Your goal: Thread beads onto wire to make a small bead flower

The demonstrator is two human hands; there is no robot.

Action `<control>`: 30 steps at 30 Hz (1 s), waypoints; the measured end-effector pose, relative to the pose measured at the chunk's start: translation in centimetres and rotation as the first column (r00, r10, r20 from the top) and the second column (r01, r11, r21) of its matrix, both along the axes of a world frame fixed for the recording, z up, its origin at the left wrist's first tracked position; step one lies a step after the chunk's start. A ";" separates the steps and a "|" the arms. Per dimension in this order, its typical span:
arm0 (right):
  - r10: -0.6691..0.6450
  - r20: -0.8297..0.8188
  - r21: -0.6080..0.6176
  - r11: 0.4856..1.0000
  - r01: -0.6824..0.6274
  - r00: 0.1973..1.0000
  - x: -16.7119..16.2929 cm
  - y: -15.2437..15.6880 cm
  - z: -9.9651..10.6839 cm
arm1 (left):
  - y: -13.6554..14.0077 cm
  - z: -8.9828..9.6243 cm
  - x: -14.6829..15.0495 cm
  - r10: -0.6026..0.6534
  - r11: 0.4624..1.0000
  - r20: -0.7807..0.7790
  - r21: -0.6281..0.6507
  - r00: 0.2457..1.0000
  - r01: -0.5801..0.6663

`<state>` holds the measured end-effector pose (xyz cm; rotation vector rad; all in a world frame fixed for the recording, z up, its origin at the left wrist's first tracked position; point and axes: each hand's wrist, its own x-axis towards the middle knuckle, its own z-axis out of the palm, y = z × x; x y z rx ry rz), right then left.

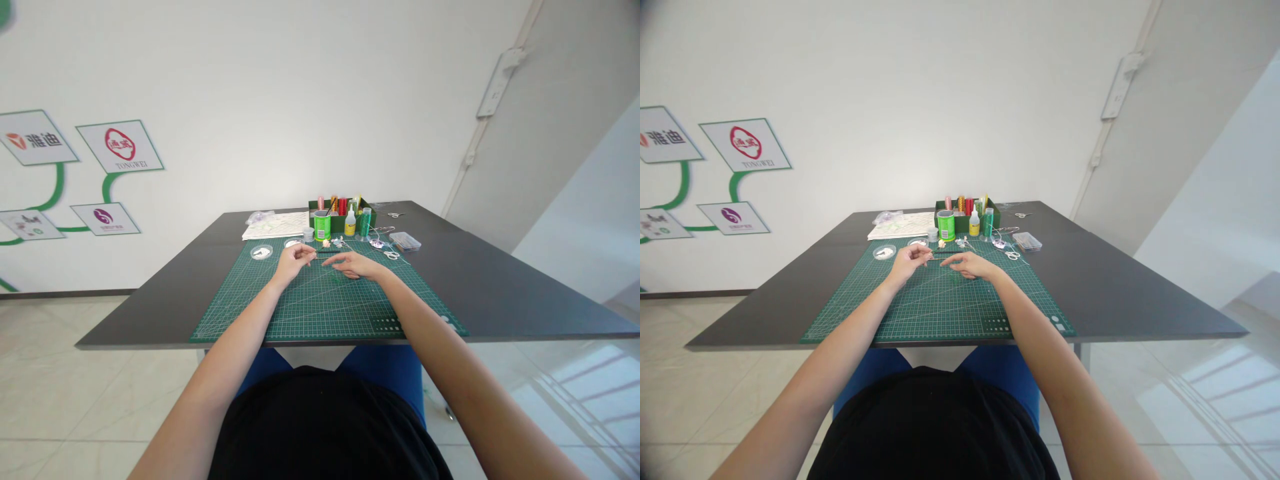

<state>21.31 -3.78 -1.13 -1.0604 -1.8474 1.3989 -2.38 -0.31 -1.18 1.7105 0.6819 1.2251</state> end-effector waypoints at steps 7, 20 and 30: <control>0.038 0.019 0.032 0.999 -0.038 0.999 0.1 0.0 0.1 | 0.0 0.0 0.0 0.021 1.000 0.031 -0.006 0.999 -0.021; 0.112 -0.016 0.051 0.992 -0.111 0.994 0.3 -0.1 0.3 | 0.3 -0.2 -0.2 0.099 0.994 0.070 -0.060 0.993 -0.094; 0.161 -0.055 0.048 0.986 -0.159 0.985 0.2 -0.4 0.8 | 0.5 -0.2 -0.3 0.105 0.989 0.095 -0.116 0.990 -0.094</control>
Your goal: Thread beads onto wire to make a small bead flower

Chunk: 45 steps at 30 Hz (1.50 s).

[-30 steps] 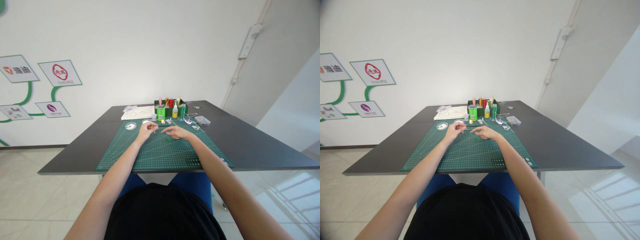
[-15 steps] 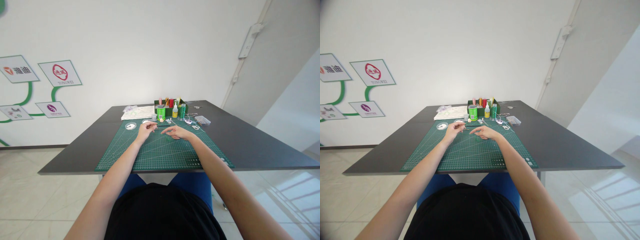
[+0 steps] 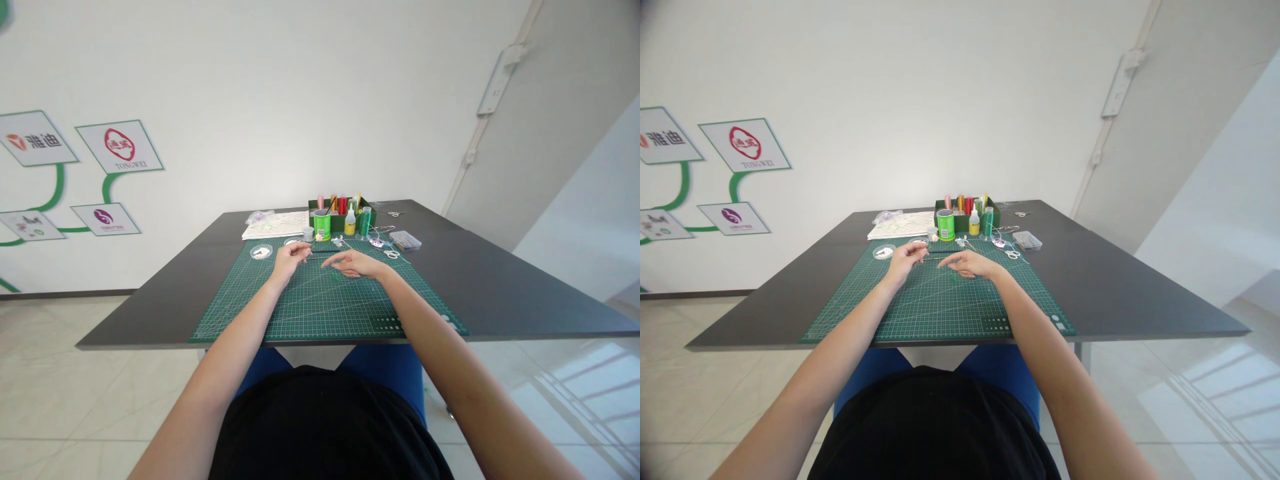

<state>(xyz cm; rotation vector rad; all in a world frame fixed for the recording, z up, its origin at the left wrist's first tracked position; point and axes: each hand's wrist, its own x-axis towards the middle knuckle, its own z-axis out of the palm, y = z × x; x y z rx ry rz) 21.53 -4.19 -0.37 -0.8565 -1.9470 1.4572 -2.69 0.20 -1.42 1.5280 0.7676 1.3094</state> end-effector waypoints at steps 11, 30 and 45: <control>0.009 0.026 0.010 1.000 -0.009 1.000 -0.1 -0.1 -0.1 | -0.2 0.4 -0.2 -0.009 0.998 0.018 -0.062 1.000 0.011; -0.429 -0.337 -0.150 0.903 0.402 0.838 0.8 1.0 -0.1 | 0.1 0.5 -0.3 -0.008 0.996 0.029 -0.083 1.000 0.011; -0.843 -0.013 0.152 0.530 0.834 0.538 2.0 3.0 -1.4 | -0.1 0.5 -0.2 -0.010 0.997 0.022 -0.073 1.000 0.011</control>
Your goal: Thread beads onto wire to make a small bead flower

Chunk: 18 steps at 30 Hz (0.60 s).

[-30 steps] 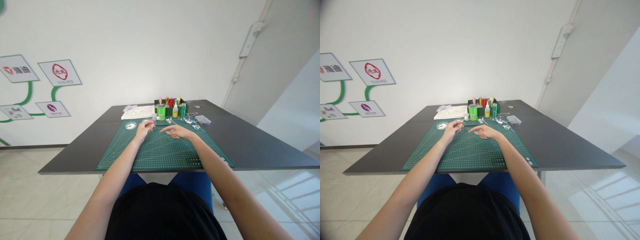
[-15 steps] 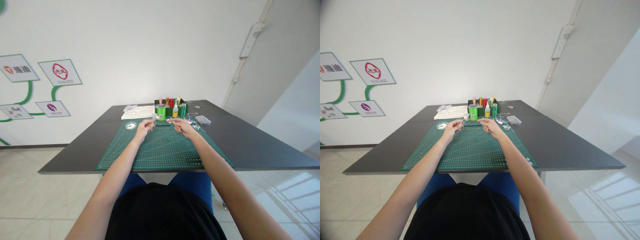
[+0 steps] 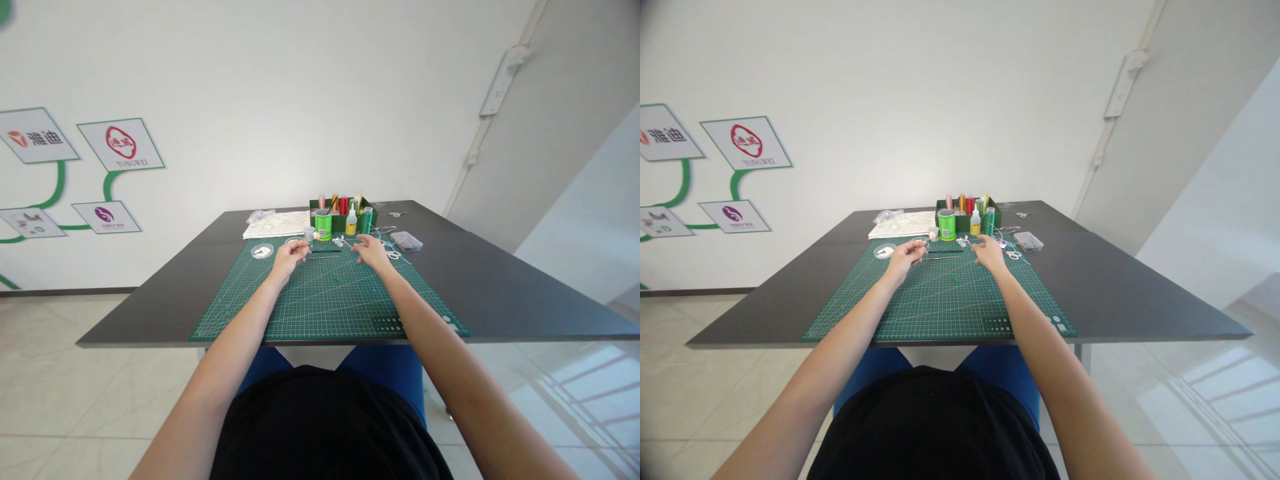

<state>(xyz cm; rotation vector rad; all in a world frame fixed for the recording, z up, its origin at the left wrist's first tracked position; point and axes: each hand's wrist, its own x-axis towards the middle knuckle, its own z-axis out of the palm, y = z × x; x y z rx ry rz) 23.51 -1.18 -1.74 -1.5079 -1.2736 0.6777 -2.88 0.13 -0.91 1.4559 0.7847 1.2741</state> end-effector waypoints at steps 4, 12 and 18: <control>0.202 0.028 0.092 0.975 -0.204 0.979 -1.8 -0.9 0.1 | -0.1 -0.5 0.4 -0.027 1.000 -0.048 0.002 0.998 0.027; 0.708 -0.095 0.074 0.706 -0.704 0.700 -5.0 -3.0 0.1 | -0.2 -1.0 0.8 -0.073 0.997 -0.093 0.025 0.993 0.075; 0.767 -0.222 0.081 0.630 -0.772 0.602 -5.6 -3.0 -0.3 | -0.8 -0.5 0.9 -0.103 0.994 -0.117 0.019 0.988 0.106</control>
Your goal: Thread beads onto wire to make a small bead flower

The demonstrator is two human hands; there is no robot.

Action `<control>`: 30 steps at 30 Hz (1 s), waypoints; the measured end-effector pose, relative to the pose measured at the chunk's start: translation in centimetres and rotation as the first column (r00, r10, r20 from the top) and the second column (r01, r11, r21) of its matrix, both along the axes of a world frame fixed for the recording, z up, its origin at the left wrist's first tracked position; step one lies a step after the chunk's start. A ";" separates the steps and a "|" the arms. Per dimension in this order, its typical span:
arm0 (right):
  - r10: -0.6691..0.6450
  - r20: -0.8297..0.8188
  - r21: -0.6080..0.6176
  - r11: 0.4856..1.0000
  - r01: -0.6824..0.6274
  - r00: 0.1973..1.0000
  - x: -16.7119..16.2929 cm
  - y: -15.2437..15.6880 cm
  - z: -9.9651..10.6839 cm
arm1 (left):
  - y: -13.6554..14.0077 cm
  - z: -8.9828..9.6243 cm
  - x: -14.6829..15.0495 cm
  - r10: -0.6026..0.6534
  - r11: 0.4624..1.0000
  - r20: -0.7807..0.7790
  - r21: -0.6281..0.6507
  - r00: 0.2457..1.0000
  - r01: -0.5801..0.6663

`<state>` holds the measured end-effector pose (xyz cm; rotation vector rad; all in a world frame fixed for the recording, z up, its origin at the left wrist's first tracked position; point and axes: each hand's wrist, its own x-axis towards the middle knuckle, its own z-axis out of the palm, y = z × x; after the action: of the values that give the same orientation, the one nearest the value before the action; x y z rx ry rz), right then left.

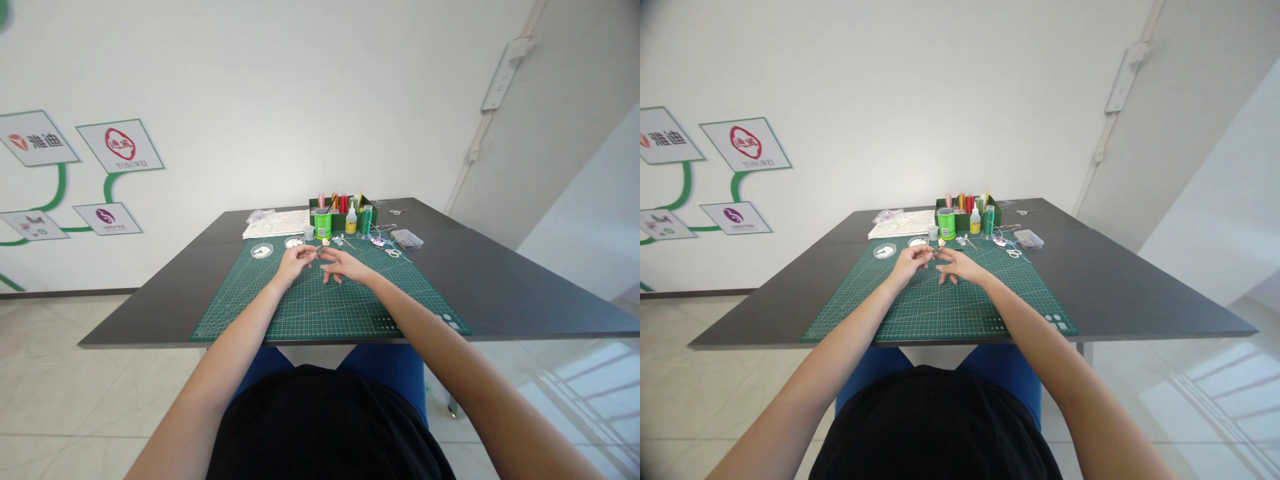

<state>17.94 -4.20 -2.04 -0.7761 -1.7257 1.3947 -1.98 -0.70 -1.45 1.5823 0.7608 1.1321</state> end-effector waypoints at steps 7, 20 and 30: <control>-0.005 -0.007 -0.063 0.998 0.005 1.000 -0.1 -0.3 0.4 | -0.1 0.0 -0.1 0.012 1.000 -0.032 0.013 0.999 -0.011; -0.073 0.064 0.041 0.997 0.071 0.995 0.5 0.1 0.4 | 0.6 -0.2 -0.4 0.090 0.996 0.012 -0.018 0.996 -0.090; -0.066 0.055 0.064 0.996 0.063 0.996 1.8 -0.2 1.5 | 1.1 -0.7 -0.5 0.166 0.986 -0.072 0.005 0.984 -0.166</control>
<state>19.72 -4.37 -0.52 -0.8372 -1.7640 1.2805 -2.52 0.41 -2.11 1.5889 0.9550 1.1985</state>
